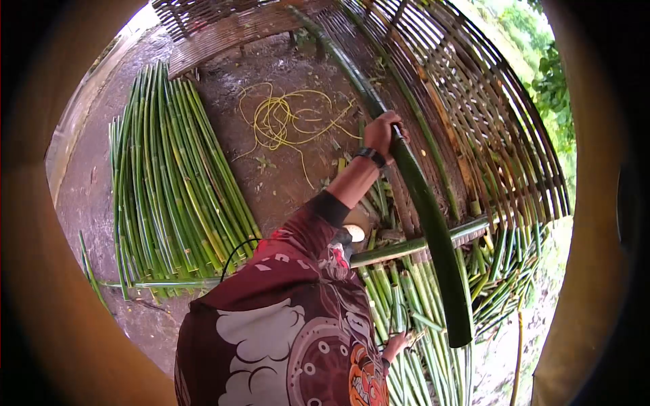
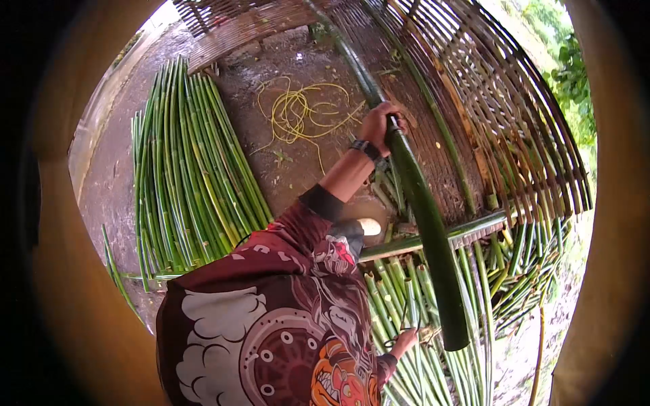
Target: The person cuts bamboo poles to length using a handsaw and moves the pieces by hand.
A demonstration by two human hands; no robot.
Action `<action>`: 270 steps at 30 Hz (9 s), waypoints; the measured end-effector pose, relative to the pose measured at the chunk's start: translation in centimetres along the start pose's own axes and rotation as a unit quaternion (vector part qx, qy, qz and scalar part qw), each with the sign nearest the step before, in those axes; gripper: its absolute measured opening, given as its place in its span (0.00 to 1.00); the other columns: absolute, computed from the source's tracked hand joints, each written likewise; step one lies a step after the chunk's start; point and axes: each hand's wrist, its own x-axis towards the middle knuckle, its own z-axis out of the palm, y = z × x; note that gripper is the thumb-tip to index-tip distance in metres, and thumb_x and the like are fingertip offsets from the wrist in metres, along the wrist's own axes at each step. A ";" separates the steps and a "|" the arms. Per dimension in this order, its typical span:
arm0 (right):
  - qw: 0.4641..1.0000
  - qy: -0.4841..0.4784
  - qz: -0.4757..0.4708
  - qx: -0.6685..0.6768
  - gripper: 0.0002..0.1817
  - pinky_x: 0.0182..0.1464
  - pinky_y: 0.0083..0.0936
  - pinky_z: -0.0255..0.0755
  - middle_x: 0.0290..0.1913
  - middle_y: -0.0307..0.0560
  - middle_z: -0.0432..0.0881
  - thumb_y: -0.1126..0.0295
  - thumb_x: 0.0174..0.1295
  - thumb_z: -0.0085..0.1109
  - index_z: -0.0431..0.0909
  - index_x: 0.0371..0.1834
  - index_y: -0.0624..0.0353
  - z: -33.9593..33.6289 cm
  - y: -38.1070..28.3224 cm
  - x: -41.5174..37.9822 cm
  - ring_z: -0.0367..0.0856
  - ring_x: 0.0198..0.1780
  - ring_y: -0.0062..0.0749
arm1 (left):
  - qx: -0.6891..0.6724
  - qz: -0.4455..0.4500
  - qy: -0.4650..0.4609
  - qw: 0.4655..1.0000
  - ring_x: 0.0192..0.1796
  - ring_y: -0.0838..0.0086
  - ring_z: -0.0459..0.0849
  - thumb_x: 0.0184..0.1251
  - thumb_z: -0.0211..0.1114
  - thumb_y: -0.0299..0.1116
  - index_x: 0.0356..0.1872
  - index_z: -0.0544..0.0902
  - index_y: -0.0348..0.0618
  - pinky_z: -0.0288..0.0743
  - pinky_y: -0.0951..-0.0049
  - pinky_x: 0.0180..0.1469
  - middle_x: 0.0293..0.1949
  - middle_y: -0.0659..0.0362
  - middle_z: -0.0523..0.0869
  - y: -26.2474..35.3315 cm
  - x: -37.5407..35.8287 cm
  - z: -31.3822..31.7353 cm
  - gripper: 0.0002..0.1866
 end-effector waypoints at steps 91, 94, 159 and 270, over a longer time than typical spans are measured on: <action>0.519 0.303 0.284 0.747 0.27 0.16 0.23 0.61 0.26 0.45 0.88 0.44 0.74 0.60 0.80 0.29 0.57 6.4 2.0 -19.3 0.70 0.15 0.21 | 0.651 -0.575 -0.485 -0.103 0.30 0.73 0.85 0.70 0.68 0.41 0.35 0.82 0.42 0.77 0.68 0.38 0.27 0.59 0.86 -16.5 -2.1 1.5 0.13; 0.495 0.239 0.308 0.776 0.34 0.18 0.26 0.65 0.28 0.45 0.87 0.37 0.71 0.62 0.84 0.43 0.66 6.2 1.5 -13.8 0.75 0.18 0.26 | 0.705 -0.526 -0.452 -0.147 0.37 0.75 0.86 0.71 0.72 0.45 0.40 0.83 0.40 0.77 0.69 0.43 0.31 0.61 0.88 -5.9 2.2 6.5 0.17; 0.679 0.159 0.260 0.668 0.29 0.52 0.32 0.85 0.55 0.55 0.84 0.49 0.79 0.56 0.69 0.67 0.65 5.4 -11.3 -34.1 0.86 0.48 0.44 | 0.695 0.020 0.165 0.699 0.86 0.46 0.45 0.62 0.76 0.43 0.84 0.39 0.33 0.48 0.51 0.85 0.84 0.38 0.42 -25.3 31.4 -13.7 0.62; 0.950 0.265 0.144 -0.077 0.35 0.46 0.53 0.80 0.47 0.67 0.86 0.41 0.72 0.58 0.78 0.59 0.69 -4.0 -8.1 -27.4 0.86 0.45 0.66 | 0.648 -0.231 -0.720 -0.092 0.47 0.47 0.92 0.52 0.68 0.36 0.42 0.90 0.33 0.86 0.51 0.51 0.41 0.40 0.91 -29.4 -11.1 -21.6 0.19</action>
